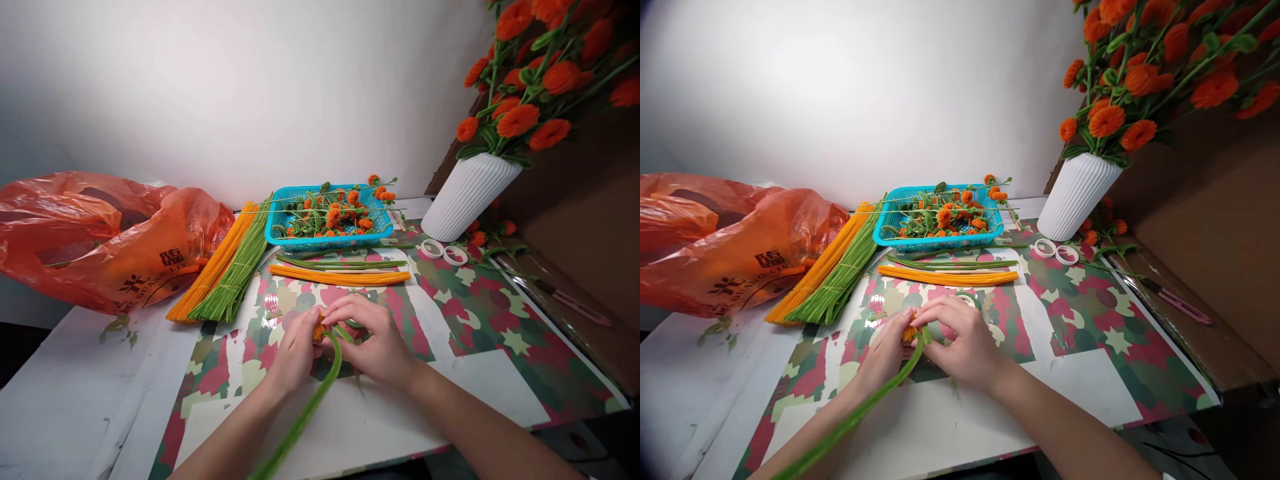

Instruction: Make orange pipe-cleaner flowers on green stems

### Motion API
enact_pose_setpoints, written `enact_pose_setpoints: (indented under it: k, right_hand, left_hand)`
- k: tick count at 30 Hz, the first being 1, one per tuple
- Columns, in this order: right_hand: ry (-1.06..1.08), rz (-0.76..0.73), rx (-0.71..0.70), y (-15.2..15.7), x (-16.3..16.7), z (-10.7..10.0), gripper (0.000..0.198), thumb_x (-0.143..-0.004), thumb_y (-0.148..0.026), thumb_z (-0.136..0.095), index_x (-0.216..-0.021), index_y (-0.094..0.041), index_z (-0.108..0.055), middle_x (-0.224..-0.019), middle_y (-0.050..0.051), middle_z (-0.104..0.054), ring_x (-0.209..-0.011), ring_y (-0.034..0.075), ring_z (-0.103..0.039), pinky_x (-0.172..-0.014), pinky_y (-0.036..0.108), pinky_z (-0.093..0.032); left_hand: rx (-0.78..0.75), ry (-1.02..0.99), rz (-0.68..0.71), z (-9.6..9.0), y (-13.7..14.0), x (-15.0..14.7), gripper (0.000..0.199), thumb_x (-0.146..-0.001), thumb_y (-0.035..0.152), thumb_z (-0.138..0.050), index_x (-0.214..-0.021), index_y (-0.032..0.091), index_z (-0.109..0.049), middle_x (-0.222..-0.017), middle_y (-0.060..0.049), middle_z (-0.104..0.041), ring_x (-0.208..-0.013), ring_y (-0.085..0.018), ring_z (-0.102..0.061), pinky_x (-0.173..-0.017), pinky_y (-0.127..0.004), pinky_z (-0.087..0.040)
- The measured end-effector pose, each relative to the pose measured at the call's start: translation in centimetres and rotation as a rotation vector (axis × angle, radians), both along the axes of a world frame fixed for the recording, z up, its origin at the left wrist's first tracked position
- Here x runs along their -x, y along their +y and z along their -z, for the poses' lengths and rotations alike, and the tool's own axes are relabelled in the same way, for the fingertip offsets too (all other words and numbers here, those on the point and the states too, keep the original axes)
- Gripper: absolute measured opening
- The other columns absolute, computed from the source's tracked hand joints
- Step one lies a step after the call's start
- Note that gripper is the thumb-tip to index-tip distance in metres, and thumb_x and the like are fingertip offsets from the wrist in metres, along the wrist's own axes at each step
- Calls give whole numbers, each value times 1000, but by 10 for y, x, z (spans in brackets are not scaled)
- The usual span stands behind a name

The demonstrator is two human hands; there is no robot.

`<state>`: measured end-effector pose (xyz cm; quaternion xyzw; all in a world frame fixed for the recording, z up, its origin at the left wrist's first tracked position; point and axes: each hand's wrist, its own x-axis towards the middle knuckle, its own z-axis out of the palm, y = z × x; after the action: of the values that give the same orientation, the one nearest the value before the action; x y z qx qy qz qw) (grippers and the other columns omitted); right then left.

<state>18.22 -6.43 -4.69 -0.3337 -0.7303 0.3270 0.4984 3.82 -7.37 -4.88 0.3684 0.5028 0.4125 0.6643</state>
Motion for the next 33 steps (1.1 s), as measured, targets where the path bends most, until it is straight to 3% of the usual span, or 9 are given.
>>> enact_pose_setpoints:
  k: [2, 5, 8, 13, 20, 23, 26, 29, 33]
  right_hand:
    - [-50, -38, -53, 5, -6, -2, 18, -74, -6, -66, -83, -21, -66, -92, 5, -67, -88, 18, -64, -79, 32, -53]
    - [-152, -118, -107, 10, -14, -5, 13, -77, -9, -64, -82, -21, -65, -87, 5, -67, -84, 18, -63, -72, 29, -53]
    - [-159, -98, -120, 9, -14, -4, 16, -81, -7, -57, -82, -21, -64, -83, 4, -70, -80, 17, -65, -71, 30, -54]
    - [-3, 22, -33, -3, -2, 3, 21, -78, -2, -57, -79, -22, -66, -81, 3, -74, -77, 18, -71, -70, 30, -57]
    - [57, -27, 143, -6, 2, 7, 18, -75, -5, -61, -76, -21, -67, -78, 2, -75, -76, 17, -72, -68, 27, -56]
    - [-55, -50, 49, 0, -8, -3, 16, -74, -5, -62, -75, -20, -66, -81, 2, -75, -77, 17, -69, -70, 29, -52]
    - [-360, -20, -116, 5, -18, -15, 9, -76, -11, -67, -77, -19, -65, -79, 1, -74, -76, 17, -65, -75, 33, -43]
    - [-600, 48, -266, 4, -20, -18, 5, -79, -16, -64, -76, -18, -61, -73, 1, -70, -72, 18, -59, -73, 34, -36]
    - [-784, 83, -359, 0, -12, -9, 12, -85, -27, -58, -81, -16, -60, -63, 1, -63, -62, 16, -52, -77, 36, -31]
  left_hand:
    - [3, 10, 13, -1, 1, 1, 40, -80, 55, -54, -65, 19, -43, -55, 9, -27, -45, -7, -22, -43, -19, -18]
    - [-2, 29, 43, -2, 2, 3, 40, -79, 53, -54, -63, 19, -43, -55, 8, -26, -45, -6, -17, -43, -20, -13]
    - [-3, 68, 36, -2, 3, 4, 37, -80, 51, -52, -63, 19, -44, -57, 7, -30, -46, -6, -19, -43, -21, -14]
    - [-97, 135, 20, 0, 2, 4, 35, -83, 46, -47, -61, 20, -42, -56, 8, -24, -47, -9, -19, -44, -23, -18]
    - [-228, 240, 58, 2, 2, 5, 35, -89, 38, -34, -60, 21, -41, -56, 4, -33, -52, -12, -32, -47, -23, -27]
    - [-146, 208, 83, 3, 4, 6, 32, -88, 38, -34, -60, 21, -38, -55, 6, -26, -47, -10, -26, -44, -23, -22]
    - [-124, 231, 80, 4, 5, 5, 33, -88, 43, -35, -63, 21, -38, -55, 8, -20, -44, -9, -18, -43, -23, -17]
    - [-201, 342, 85, 7, 5, 4, 40, -91, 49, -34, -63, 21, -37, -55, 8, -22, -46, -10, -21, -44, -24, -19]
    - [-268, 384, 132, 9, 3, 2, 43, -93, 50, -31, -61, 21, -33, -57, 5, -33, -53, -12, -31, -49, -24, -26]
